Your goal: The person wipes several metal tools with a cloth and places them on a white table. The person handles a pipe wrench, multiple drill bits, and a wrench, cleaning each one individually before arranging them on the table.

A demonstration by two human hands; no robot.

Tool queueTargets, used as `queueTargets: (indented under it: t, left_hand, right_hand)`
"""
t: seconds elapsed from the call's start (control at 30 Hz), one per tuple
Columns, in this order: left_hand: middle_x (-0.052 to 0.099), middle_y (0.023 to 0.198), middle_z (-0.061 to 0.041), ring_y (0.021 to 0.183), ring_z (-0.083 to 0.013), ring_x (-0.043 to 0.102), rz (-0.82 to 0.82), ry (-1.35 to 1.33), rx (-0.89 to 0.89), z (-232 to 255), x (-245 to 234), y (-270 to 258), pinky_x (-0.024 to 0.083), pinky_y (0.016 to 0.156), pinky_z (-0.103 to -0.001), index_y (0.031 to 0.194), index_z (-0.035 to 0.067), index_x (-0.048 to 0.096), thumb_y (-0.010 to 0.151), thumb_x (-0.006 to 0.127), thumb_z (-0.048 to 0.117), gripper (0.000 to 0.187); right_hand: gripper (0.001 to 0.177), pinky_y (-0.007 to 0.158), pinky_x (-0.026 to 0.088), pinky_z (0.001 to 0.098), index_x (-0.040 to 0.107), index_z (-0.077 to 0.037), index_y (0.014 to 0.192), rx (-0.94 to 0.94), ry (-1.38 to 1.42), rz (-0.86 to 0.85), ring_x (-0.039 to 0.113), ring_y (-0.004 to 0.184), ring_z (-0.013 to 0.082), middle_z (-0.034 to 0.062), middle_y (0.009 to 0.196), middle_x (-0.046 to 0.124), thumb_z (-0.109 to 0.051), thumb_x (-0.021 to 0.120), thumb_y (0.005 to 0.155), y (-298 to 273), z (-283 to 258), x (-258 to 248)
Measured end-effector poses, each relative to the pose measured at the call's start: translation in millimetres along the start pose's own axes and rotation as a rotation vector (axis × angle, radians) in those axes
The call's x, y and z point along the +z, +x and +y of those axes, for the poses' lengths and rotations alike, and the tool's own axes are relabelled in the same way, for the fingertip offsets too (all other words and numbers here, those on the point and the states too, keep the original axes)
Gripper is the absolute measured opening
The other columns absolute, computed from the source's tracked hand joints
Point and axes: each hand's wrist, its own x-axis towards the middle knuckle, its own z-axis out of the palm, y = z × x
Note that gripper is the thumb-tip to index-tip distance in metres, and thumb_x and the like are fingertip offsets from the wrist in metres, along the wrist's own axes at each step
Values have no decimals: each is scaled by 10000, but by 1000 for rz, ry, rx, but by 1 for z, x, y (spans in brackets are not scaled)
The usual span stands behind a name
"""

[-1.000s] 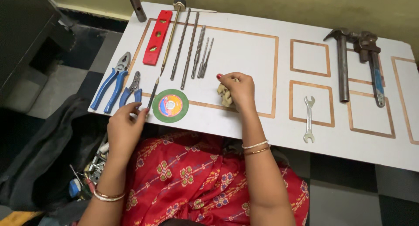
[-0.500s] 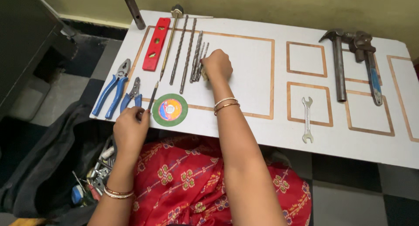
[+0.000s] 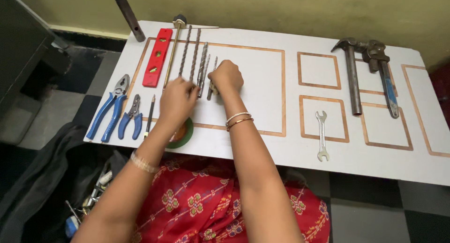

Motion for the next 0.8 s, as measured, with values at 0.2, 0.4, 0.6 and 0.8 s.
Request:
queueTargets:
  t: [0.2,0.4,0.6,0.8]
  left_hand:
    - [680,962,-169,952,-377,643,31,116,13,-4,46,64,542,796,-488,836,28,775,844,691,102,112]
    - [699,945,-219,876,-410,682,-1,265,-96,-7,72,76,565,752,-500,797,-19,749,810,682,41,91]
    - [720,927,-222,867,-398,702,-66,347,-172,-8,87,87,580,725,-478,823,-9,753,791,691,32,81]
    - [737,905,-213,863,-390,721,-68,397,-181,-2,89,93,589,703,-469,825,5,764,807,701,36,72]
  right_hand:
    - [285,831,594,405,796,-142,955,-92,84,15,751,947,279,91,985,788,-316,830,731,-6,11,-14]
    - [329,819,610,396,781,-99,967,-45,28,-41,756,948,287,121,1003,774,-331,836,740,-8,6,-15]
    - [319,814,618,392,774,-93,973,10,42,-60,764,955,277,114,1014,777,-283,831,723,1,7,-16]
    - [331,818,607,397,765,-98,990,5,31,-54,750,973,284,115,1029,768,-301,825,735,5,8,-14]
